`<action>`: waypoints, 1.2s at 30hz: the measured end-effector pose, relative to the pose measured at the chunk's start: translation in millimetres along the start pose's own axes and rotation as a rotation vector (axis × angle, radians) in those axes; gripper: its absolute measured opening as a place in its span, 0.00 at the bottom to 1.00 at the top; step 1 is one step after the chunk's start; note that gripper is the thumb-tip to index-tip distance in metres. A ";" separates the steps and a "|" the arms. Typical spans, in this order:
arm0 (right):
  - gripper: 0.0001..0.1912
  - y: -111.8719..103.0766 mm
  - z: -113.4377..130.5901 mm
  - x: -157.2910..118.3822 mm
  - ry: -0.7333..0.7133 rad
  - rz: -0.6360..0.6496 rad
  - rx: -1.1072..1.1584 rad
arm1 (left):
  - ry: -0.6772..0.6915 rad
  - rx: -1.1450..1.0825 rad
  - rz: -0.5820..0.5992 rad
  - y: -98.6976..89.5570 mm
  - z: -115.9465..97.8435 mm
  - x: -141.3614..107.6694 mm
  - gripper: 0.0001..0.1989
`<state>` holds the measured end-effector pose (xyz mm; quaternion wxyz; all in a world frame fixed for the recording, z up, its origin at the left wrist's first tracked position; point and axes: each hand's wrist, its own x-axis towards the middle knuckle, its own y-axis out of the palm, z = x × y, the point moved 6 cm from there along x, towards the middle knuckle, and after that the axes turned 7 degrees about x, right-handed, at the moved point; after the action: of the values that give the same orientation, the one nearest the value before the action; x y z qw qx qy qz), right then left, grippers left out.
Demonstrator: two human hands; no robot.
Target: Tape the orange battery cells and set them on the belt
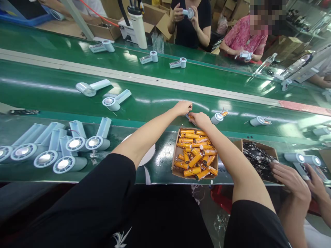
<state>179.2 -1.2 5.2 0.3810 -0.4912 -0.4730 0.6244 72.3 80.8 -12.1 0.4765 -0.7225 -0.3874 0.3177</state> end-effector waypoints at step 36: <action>0.38 0.9 139.0 -231.4 -0.291 0.171 1.075 | 0.083 -0.082 -0.714 -1.0 68.9 -391.6 0.49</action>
<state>96.4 -249.2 72.6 0.4563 -0.1735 -0.0946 0.8676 -180.1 -226.3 0.3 0.5433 -0.5724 -0.6082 0.0858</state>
